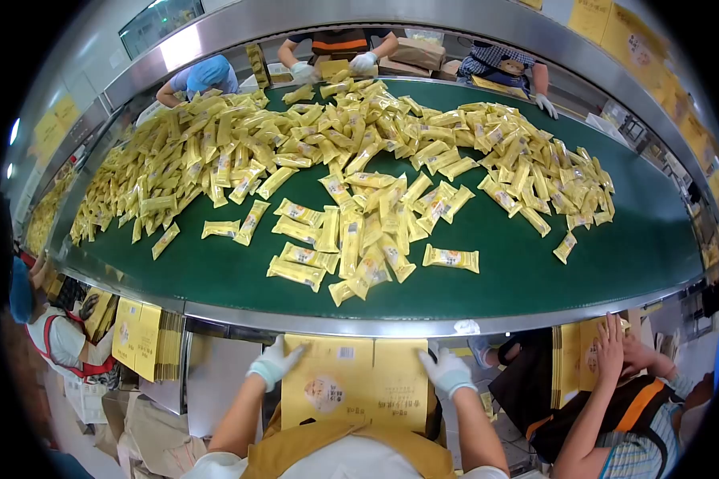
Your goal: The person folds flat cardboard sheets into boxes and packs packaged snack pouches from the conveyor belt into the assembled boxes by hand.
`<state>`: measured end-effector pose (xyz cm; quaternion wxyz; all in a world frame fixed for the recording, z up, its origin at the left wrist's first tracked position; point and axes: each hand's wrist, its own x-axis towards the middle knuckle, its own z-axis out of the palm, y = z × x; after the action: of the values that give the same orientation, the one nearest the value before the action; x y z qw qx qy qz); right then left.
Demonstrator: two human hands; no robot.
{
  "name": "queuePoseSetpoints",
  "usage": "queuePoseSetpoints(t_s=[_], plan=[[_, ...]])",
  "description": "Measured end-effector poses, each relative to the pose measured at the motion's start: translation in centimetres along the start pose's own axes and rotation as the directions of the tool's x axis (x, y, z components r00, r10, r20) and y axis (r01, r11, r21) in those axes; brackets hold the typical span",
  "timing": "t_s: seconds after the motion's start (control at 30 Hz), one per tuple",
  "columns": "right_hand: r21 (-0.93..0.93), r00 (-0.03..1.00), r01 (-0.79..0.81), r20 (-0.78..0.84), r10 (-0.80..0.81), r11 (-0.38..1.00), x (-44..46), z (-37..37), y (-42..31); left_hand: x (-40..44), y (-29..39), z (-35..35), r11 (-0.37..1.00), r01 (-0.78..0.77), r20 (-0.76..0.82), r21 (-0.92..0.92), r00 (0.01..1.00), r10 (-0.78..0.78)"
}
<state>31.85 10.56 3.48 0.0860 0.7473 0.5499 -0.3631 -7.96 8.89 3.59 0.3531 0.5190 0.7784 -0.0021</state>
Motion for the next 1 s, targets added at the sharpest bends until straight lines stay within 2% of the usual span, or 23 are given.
queuePoseSetpoints(t_s=[0.07,0.1,0.17,0.23,0.3,0.33,0.37,0.43,0.47,0.5,0.53,0.57,0.6,0.63,0.67,0.7,0.77,0.87,0.97,1.0], plan=[[0.307,0.992,0.088,-0.116,-0.054,0.948,0.4,4.7,-0.8,2.2,-2.8,6.5,0.97,-0.104,-0.291,-0.22,0.956,0.037],[0.447,0.982,0.14,-0.177,-0.066,0.883,0.8,6.5,-1.0,1.7,-2.2,6.4,0.95,-0.097,-0.286,-0.297,0.958,0.009],[0.509,0.97,0.159,-0.239,-0.039,0.846,1.0,7.6,-1.6,0.7,-0.7,5.4,0.891,-0.081,-0.267,-0.447,0.963,-0.047],[0.608,0.964,0.195,-0.262,-0.037,0.77,-0.1,7.7,-1.6,0.1,-1.7,5.3,0.839,-0.192,-0.349,-0.509,0.937,0.003],[0.725,0.963,0.244,-0.259,-0.074,0.644,-4.0,4.3,-3.0,-2.9,-0.4,2.9,0.768,-0.288,-0.415,-0.571,0.909,0.033],[0.727,0.939,0.324,-0.324,-0.113,0.605,-4.0,4.9,-1.9,-3.7,-0.8,2.6,0.694,-0.415,-0.491,-0.588,0.865,0.102],[0.735,0.901,0.411,-0.418,-0.118,0.539,-4.5,4.6,-1.7,-4.9,-0.8,2.0,0.457,-0.563,-0.557,-0.689,0.814,0.164],[0.713,0.803,0.573,-0.588,-0.101,0.404,-7.2,3.2,-1.6,-8.3,0.9,-0.6,0.048,-0.59,-0.575,-0.806,0.799,0.175],[0.703,0.749,0.657,-0.65,-0.128,0.272,-8.8,1.5,-1.8,-10.9,2.2,-3.2,-0.116,-0.395,-0.411,-0.911,0.888,0.206],[0.675,0.688,0.725,-0.711,-0.143,0.134,-9.8,-0.4,-2.2,-12.8,2.3,-4.0,-0.22,-0.456,-0.506,-0.862,0.761,0.405],[0.643,0.649,0.761,-0.752,-0.114,0.089,-9.8,-1.6,-1.8,-13.4,2.0,-4.3,-0.222,-0.394,-0.449,-0.892,0.708,0.545],[0.607,0.622,0.777,-0.781,-0.058,0.167,-11.0,-2.8,-2.5,-13.8,1.7,-4.6,-0.213,-0.333,-0.385,-0.918,0.632,0.672],[0.59,0.617,0.77,-0.785,-0.049,0.245,-10.7,-3.5,-2.7,-14.4,2.0,-5.1,0.004,-0.402,-0.251,-0.915,0.579,0.776],[0.569,0.611,0.757,-0.79,-0.041,0.32,-10.3,-3.9,-2.7,-14.3,2.2,-5.4,0.126,-0.479,-0.138,-0.869,0.479,0.867],[0.627,0.659,0.736,-0.75,-0.056,0.253,-9.4,-3.2,-2.0,-14.1,2.3,-5.7,0.208,-0.578,-0.021,-0.789,0.364,0.931],[0.683,0.704,0.706,-0.707,-0.071,0.188,-8.5,-2.6,-1.5,-13.7,2.6,-4.8,0.131,-0.638,-0.029,-0.759,0.234,0.972],[0.731,0.74,0.671,-0.67,-0.059,0.124,-8.2,-1.8,-1.3,-13.9,3.0,-4.0,0.081,-0.724,-0.043,-0.685,0.151,0.988],[0.701,0.706,0.694,-0.707,0.033,0.164,-9.7,-1.3,-2.1,-13.8,4.1,-4.1,-0.003,-0.82,-0.133,-0.572,0.09,0.987],[0.69,0.692,0.697,-0.718,0.068,0.196,-9.5,-1.7,-1.9,-11.9,5.2,-4.6,0.414,-0.795,0.016,-0.443,0.455,0.89],[0.696,0.708,0.682,-0.705,0.035,0.224,-8.9,-1.9,-1.1,-10.1,6.3,-4.2,0.518,-0.72,-0.072,-0.462,0.613,0.787]])
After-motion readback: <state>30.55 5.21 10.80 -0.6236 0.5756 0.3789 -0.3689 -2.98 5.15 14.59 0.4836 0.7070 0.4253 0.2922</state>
